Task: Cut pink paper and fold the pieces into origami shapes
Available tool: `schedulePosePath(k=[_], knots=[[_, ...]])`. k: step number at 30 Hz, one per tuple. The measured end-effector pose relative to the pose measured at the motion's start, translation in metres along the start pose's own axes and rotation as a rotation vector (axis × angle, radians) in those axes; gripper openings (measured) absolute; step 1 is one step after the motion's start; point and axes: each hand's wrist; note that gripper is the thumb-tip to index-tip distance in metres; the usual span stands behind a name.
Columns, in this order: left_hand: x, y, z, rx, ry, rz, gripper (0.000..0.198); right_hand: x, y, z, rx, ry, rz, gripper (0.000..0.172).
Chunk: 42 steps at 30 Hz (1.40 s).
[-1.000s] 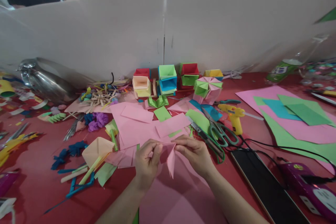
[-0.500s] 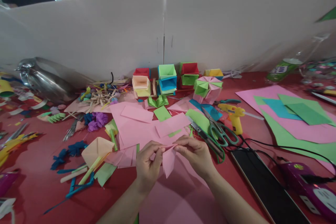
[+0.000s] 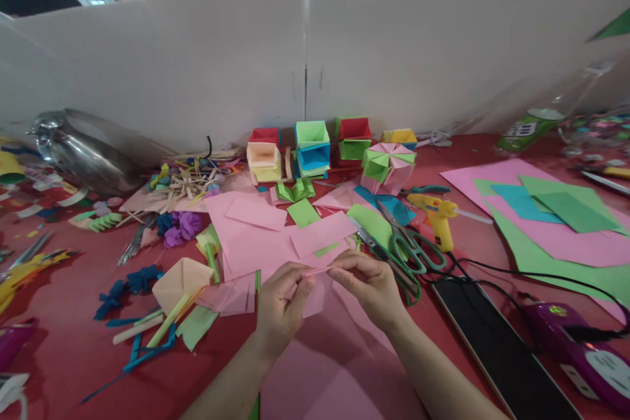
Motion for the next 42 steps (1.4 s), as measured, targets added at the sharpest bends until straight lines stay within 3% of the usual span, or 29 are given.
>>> schedulePosePath(k=[21,25,32,42], knots=[[0.0035,-0.0005,0.0,0.035,0.009,0.076,0.022,0.0006,-0.0012,0.0048,0.034,0.024,0.001,0.01],[0.0028,-0.0009,0.0,0.042,0.014,0.053,0.021,0.0028,-0.0007,0.0055,0.041,0.013,0.016,0.012],[0.006,-0.0005,0.0023,-0.07,-0.02,-0.045,0.012,0.0013,-0.0015,0.0029,0.052,0.025,0.041,0.003],[0.0096,0.0021,0.0046,-0.067,-0.059,-0.106,0.024,-0.004,-0.0021,0.002,0.024,0.04,0.109,0.007]])
Point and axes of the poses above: each hand's wrist, its own y-axis away from the middle knuckle, its own z-axis out of the back of the hand, x = y × z, and after that the axes turned 12 degrees about y, right-handed
